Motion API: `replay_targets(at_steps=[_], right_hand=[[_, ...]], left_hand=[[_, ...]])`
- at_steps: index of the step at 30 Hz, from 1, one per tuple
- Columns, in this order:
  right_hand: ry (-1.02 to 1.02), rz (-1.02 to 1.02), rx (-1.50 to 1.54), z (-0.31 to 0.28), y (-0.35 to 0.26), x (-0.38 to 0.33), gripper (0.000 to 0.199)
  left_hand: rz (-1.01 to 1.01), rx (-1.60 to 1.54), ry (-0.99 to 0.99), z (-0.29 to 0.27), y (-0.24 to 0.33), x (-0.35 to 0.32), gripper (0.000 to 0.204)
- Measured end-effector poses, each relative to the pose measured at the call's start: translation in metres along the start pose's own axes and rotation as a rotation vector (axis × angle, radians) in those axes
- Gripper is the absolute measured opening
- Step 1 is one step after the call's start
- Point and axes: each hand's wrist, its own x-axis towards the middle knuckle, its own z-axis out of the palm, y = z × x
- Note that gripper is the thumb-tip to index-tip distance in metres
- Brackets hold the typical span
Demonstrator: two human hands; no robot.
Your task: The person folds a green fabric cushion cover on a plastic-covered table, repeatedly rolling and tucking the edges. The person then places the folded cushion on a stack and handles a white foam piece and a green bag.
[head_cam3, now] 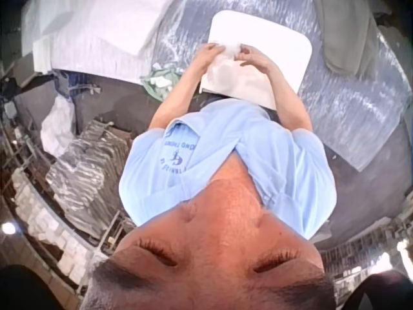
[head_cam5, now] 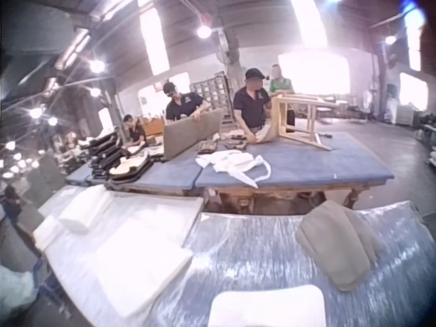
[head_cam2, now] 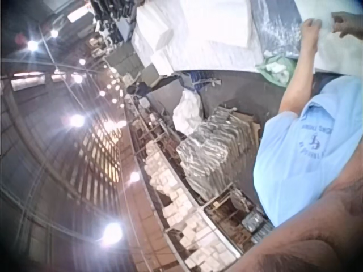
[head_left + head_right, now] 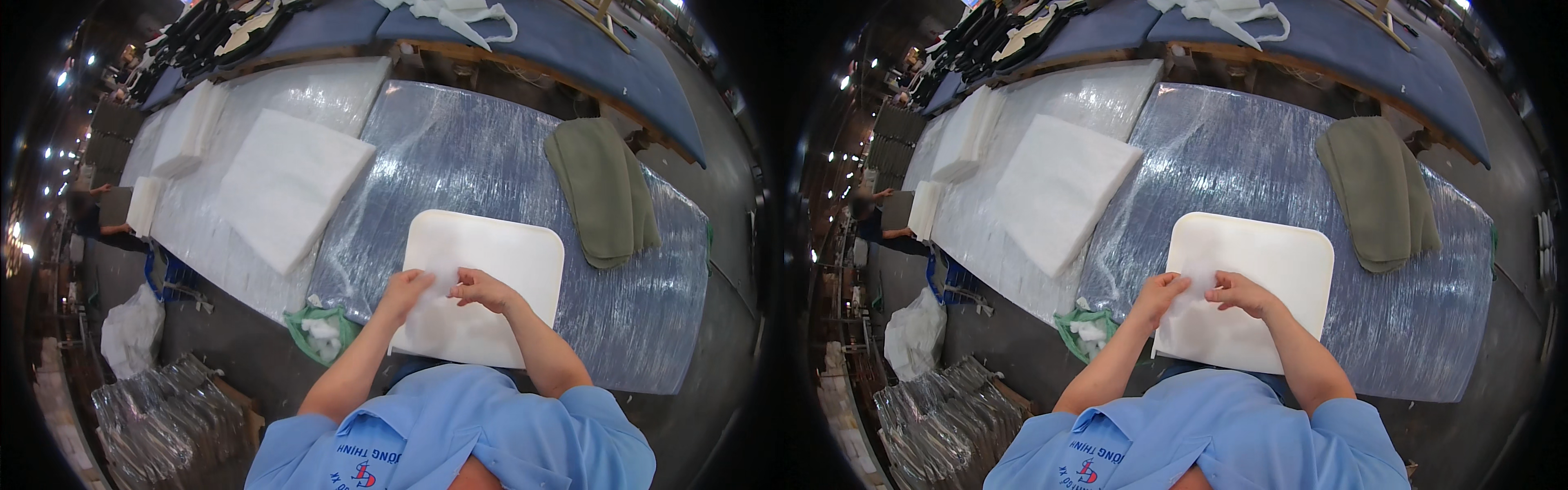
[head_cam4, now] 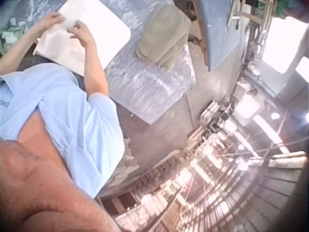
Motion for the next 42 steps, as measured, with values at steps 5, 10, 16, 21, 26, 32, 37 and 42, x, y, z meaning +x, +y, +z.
replay_targets(at_steps=[5, 10, 16, 21, 26, 32, 37, 42], right_hand=[[0.288, -0.014, -0.042, -0.007, 0.009, 0.025, 0.028], [0.416, -0.133, -0.168, -0.008, 0.016, 0.033, 0.026], [0.478, -0.088, 0.041, -0.020, 0.009, 0.031, 0.026], [0.378, 0.033, 0.381, -0.015, 0.004, 0.029, 0.030], [0.333, 0.114, 0.497, 0.004, 0.009, 0.023, 0.048], [0.436, -0.420, -0.883, -0.005, -0.021, 0.012, 0.088], [0.209, -0.124, -0.910, 0.007, -0.044, 0.039, 0.030], [0.590, -0.222, -0.430, -0.027, -0.014, 0.084, 0.007]], left_hand=[[0.015, -0.008, -0.001, 0.002, -0.005, 0.004, 0.019], [0.021, -0.024, 0.048, -0.002, -0.010, 0.008, 0.018], [-0.019, -0.006, 0.028, -0.008, -0.010, 0.011, 0.031], [0.091, 0.146, 0.032, 0.002, -0.017, 0.012, 0.051], [0.016, -0.041, -0.052, -0.011, -0.032, 0.024, 0.040], [0.276, 1.008, -0.034, -0.016, 0.002, 0.017, 0.033], [0.407, 1.047, 0.041, -0.013, 0.032, 0.018, 0.033], [0.616, 0.646, 0.490, -0.039, 0.039, 0.020, 0.031]])
